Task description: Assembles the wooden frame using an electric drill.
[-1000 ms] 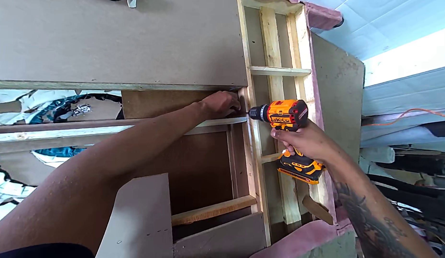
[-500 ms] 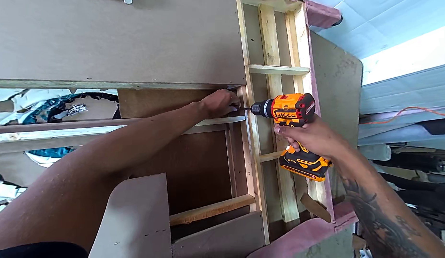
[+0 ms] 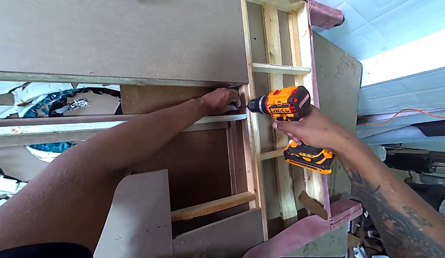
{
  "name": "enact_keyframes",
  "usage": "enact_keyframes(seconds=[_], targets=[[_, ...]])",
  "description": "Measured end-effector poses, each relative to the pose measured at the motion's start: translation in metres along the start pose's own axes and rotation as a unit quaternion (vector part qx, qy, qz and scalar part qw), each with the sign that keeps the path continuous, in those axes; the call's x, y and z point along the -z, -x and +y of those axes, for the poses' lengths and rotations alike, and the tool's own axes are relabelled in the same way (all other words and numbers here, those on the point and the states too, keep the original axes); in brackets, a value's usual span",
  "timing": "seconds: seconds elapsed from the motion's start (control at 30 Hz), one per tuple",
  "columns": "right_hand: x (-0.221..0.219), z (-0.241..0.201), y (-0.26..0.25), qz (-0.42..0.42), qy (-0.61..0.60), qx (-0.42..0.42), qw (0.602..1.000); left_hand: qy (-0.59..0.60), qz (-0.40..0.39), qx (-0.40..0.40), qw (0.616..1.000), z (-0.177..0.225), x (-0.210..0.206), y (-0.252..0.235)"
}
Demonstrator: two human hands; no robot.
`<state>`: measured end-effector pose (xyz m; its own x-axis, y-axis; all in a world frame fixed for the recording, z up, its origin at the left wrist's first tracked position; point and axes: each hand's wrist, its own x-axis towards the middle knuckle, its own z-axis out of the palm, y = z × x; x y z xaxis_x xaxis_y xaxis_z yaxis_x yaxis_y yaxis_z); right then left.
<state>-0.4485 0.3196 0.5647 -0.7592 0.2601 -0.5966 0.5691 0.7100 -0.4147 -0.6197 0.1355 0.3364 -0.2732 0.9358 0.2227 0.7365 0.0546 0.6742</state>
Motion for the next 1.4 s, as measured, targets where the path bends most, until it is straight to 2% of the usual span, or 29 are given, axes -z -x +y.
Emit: enact_keyframes(seconds=[0.1,0.23,0.4,1.0,1.27,1.4], targets=[[0.003,-0.008,-0.008,0.018,0.074,-0.026,0.997,0.002,0.013,0.012,1.0,0.0,0.001,-0.004],[0.015,-0.023,-0.013,-0.023,0.033,-0.023,0.999,0.013,0.009,0.039,0.999,-0.001,0.001,-0.006],[0.021,-0.029,-0.011,-0.052,0.035,-0.019,0.998,-0.003,-0.014,0.02,1.0,0.001,0.003,-0.004],[0.02,-0.035,-0.015,-0.057,0.066,-0.039,0.995,-0.024,-0.008,-0.008,1.0,0.0,0.002,-0.003],[0.019,-0.038,-0.025,-0.067,0.086,-0.051,0.993,-0.016,-0.01,0.003,1.0,0.002,0.004,-0.003],[0.018,-0.041,-0.031,-0.074,0.094,-0.054,0.991,0.01,-0.007,0.046,0.999,0.003,0.012,0.004]])
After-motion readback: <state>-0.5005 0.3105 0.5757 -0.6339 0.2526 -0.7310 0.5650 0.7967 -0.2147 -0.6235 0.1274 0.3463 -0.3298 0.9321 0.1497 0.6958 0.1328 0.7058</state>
